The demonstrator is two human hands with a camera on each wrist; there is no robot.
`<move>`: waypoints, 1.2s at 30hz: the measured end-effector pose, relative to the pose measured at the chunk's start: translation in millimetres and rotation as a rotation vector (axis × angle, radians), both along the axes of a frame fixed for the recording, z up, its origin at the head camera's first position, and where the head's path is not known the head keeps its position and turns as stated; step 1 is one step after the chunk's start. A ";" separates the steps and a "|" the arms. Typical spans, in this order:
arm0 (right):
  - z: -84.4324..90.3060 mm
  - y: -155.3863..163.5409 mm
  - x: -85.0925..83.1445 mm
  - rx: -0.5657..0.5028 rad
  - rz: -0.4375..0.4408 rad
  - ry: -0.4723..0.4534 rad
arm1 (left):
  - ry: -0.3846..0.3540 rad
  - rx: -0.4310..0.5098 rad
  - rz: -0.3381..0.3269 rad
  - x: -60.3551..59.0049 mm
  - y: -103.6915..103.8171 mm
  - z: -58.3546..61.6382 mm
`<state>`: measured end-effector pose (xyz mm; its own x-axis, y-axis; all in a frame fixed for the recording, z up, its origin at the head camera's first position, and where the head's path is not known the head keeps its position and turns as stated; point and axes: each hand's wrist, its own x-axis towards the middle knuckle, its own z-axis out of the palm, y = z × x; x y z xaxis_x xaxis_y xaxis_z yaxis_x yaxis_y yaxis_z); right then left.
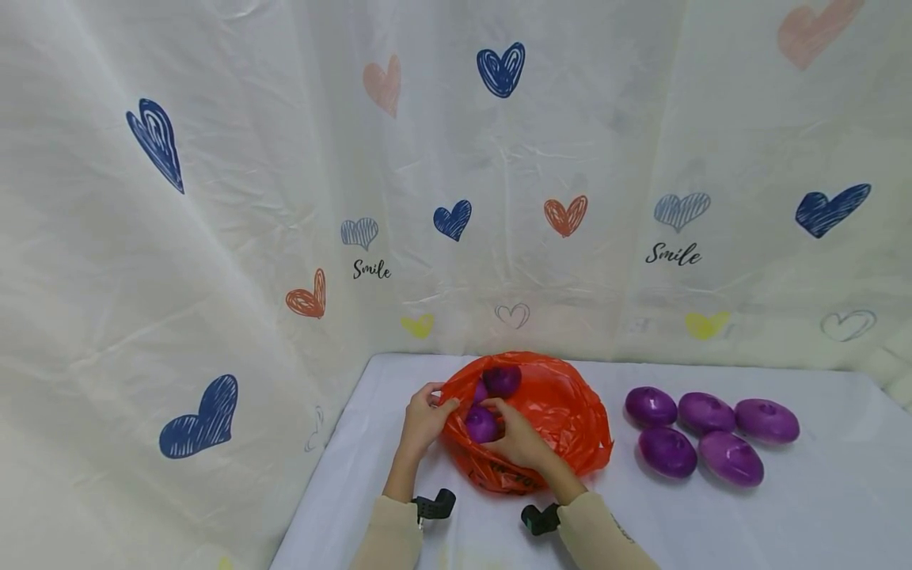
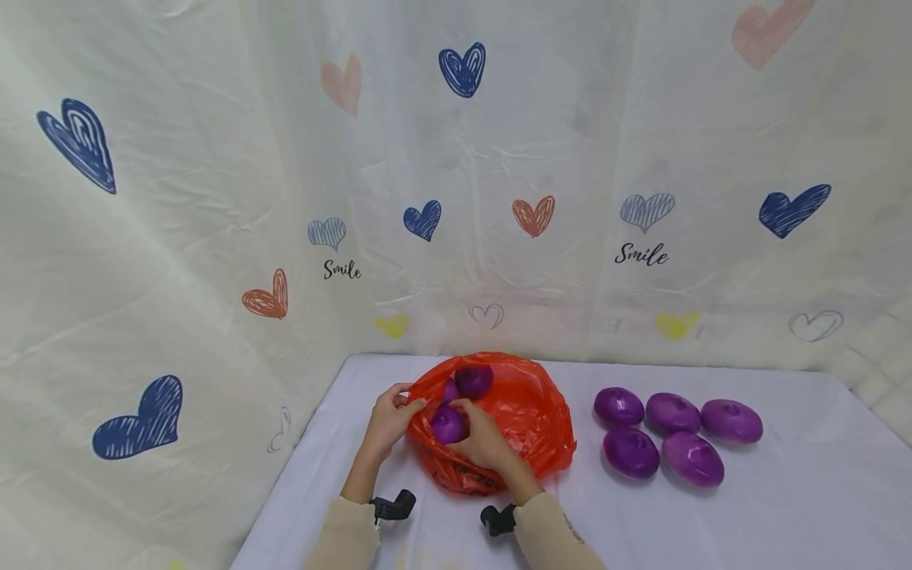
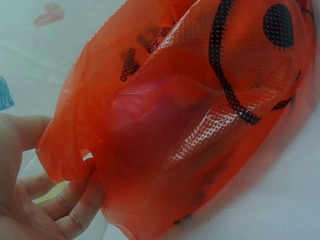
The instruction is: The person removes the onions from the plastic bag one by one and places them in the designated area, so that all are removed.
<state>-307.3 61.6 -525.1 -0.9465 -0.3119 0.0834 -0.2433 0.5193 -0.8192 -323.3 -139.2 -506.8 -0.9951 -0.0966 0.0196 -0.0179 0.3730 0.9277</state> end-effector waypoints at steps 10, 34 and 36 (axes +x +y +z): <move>7.2 11.7 4.5 -0.014 -0.063 -0.005 | -0.007 -0.005 0.009 -0.2 1.2 -0.6; 53.0 80.2 30.6 -0.144 -0.013 0.138 | -0.007 0.010 0.004 -1.1 0.6 -0.7; 54.6 87.9 33.3 -0.146 -0.019 0.149 | -0.008 0.009 0.005 -1.3 0.8 -1.1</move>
<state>-273.9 149.5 -470.5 -0.9259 -0.2680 0.2661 -0.3587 0.4035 -0.8417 -324.6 -138.3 -508.0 -0.9948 -0.1014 0.0109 -0.0270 0.3650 0.9306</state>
